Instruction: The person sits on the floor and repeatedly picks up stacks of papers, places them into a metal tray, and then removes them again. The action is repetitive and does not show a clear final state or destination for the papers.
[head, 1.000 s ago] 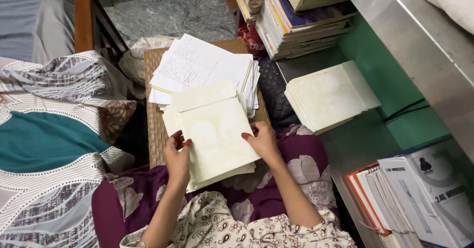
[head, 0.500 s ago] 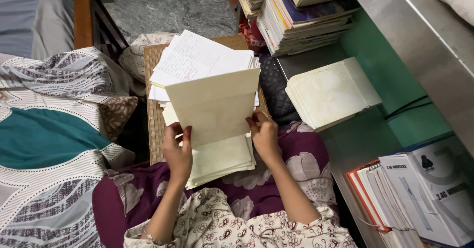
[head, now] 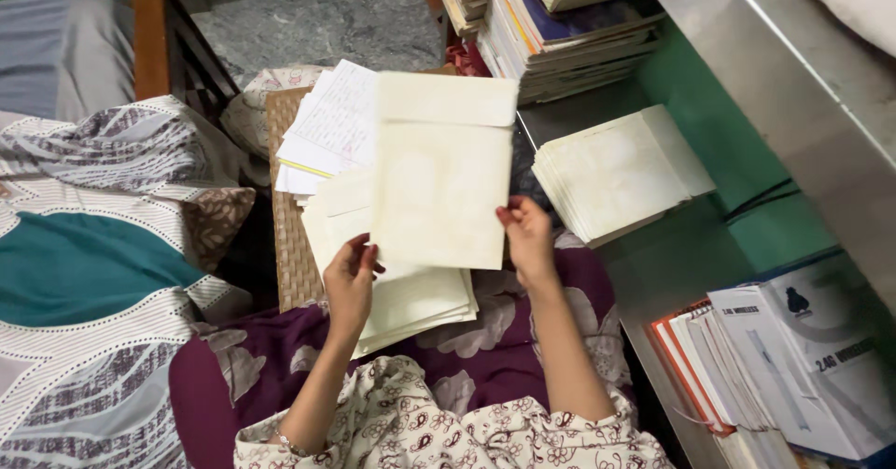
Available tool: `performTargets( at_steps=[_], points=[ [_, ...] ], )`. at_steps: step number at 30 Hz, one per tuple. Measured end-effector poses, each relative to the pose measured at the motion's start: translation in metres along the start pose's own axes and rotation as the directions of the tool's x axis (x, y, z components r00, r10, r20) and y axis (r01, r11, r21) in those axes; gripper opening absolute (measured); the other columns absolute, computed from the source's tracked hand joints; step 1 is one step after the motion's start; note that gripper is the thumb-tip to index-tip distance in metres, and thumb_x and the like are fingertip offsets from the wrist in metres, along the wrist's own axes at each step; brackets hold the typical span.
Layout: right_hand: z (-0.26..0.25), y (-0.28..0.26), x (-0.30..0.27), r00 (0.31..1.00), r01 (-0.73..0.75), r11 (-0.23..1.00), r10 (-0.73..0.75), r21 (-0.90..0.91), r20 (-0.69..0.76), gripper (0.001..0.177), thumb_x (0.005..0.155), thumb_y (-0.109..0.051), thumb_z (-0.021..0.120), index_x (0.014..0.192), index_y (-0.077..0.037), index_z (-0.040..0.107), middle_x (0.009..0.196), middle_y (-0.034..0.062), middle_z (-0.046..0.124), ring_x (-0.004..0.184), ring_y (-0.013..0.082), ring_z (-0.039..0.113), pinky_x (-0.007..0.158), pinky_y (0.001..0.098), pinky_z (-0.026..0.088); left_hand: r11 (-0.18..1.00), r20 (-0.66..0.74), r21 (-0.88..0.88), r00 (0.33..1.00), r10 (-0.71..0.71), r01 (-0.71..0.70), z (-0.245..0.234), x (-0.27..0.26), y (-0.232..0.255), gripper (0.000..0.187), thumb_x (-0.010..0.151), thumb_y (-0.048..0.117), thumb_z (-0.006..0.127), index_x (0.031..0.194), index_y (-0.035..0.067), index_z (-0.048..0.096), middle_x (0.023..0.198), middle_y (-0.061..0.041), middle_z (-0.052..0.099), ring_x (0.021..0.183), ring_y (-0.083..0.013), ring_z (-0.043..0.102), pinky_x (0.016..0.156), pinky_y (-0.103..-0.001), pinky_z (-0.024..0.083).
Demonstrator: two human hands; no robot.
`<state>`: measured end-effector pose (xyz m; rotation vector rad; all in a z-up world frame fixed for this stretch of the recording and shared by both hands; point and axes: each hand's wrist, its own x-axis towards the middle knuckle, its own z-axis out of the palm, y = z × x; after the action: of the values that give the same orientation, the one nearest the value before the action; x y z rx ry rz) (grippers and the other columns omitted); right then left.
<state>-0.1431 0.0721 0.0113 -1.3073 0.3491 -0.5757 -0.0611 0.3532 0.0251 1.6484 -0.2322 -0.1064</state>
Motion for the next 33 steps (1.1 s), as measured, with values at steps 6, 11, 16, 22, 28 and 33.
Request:
performTargets(
  at_steps=[6, 11, 16, 22, 28, 33],
  points=[
    [-0.045, -0.024, 0.008, 0.972, -0.046, 0.998, 0.054, 0.043, -0.227, 0.015, 0.095, 0.001, 0.067, 0.109, 0.006, 0.066, 0.096, 0.0119, 0.077, 0.083, 0.0134, 0.07, 0.075, 0.0251, 0.054, 0.995, 0.123, -0.086, 0.991, -0.042, 0.053, 0.048, 0.008, 0.028, 0.033, 0.097, 0.007, 0.065, 0.127, -0.006, 0.064, 0.084, -0.009, 0.073, 0.06, -0.0105, 0.062, 0.052, -0.026, 0.05],
    [-0.074, -0.047, 0.004, 0.916, -0.019, 0.999, -0.002, -0.051, -0.401, 0.014, 0.091, 0.001, 0.074, 0.103, 0.006, 0.071, 0.089, 0.0058, 0.074, 0.076, 0.0079, 0.064, 0.065, 0.023, 0.048, 0.989, 0.134, -0.143, 0.991, -0.001, 0.02, 0.102, 0.041, 0.051, 0.026, 0.098, 0.005, 0.065, 0.121, -0.008, 0.069, 0.084, -0.009, 0.073, 0.062, -0.0109, 0.063, 0.054, -0.026, 0.05],
    [-0.111, -0.07, 0.0, 0.795, -0.151, 0.974, 0.019, -0.167, -0.607, 0.014, 0.089, -0.002, 0.077, 0.1, 0.005, 0.072, 0.081, 0.0041, 0.07, 0.063, 0.0075, 0.058, 0.051, 0.0242, 0.042, 0.991, 0.184, -0.129, 0.983, -0.002, 0.026, 0.173, 0.071, 0.055, 0.025, 0.094, 0.005, 0.068, 0.115, -0.007, 0.071, 0.084, -0.008, 0.075, 0.065, -0.0106, 0.066, 0.058, -0.026, 0.054],
    [-0.155, -0.07, 0.002, 0.741, -0.114, 0.99, 0.025, -0.088, -0.671, 0.011, 0.092, 0.0, 0.072, 0.094, 0.01, 0.067, 0.075, 0.009, 0.067, 0.055, 0.014, 0.061, 0.048, 0.0305, 0.053, 0.985, 0.148, 0.114, 0.982, 0.114, -0.132, 0.257, 0.093, 0.043, 0.022, 0.089, 0.012, 0.074, 0.106, -0.002, 0.077, 0.09, -0.013, 0.071, 0.074, -0.0224, 0.064, 0.07, -0.034, 0.051],
    [-0.186, -0.048, 0.008, 0.678, -0.168, 0.98, 0.039, -0.103, -0.734, 0.01, 0.094, 0.001, 0.069, 0.093, 0.01, 0.065, 0.072, 0.0092, 0.064, 0.056, 0.0153, 0.062, 0.049, 0.0335, 0.058, 0.957, 0.162, 0.192, 0.969, 0.186, -0.216, 0.317, 0.111, 0.018, 0.018, 0.085, 0.012, 0.075, 0.101, 0.003, 0.08, 0.104, -0.017, 0.064, 0.089, -0.0295, 0.064, 0.079, -0.038, 0.051],
    [-0.203, -0.028, 0.015, 0.657, -0.183, 0.974, 0.02, -0.134, -0.754, 0.01, 0.094, 0.002, 0.068, 0.09, 0.01, 0.064, 0.072, 0.0094, 0.064, 0.055, 0.0156, 0.063, 0.046, 0.0335, 0.057, 0.922, 0.162, 0.243, 0.95, 0.267, -0.301, 0.341, 0.115, -0.002, 0.016, 0.085, 0.01, 0.076, 0.098, 0.004, 0.083, 0.1, -0.018, 0.065, 0.091, -0.0333, 0.063, 0.082, -0.041, 0.049]
  ],
)
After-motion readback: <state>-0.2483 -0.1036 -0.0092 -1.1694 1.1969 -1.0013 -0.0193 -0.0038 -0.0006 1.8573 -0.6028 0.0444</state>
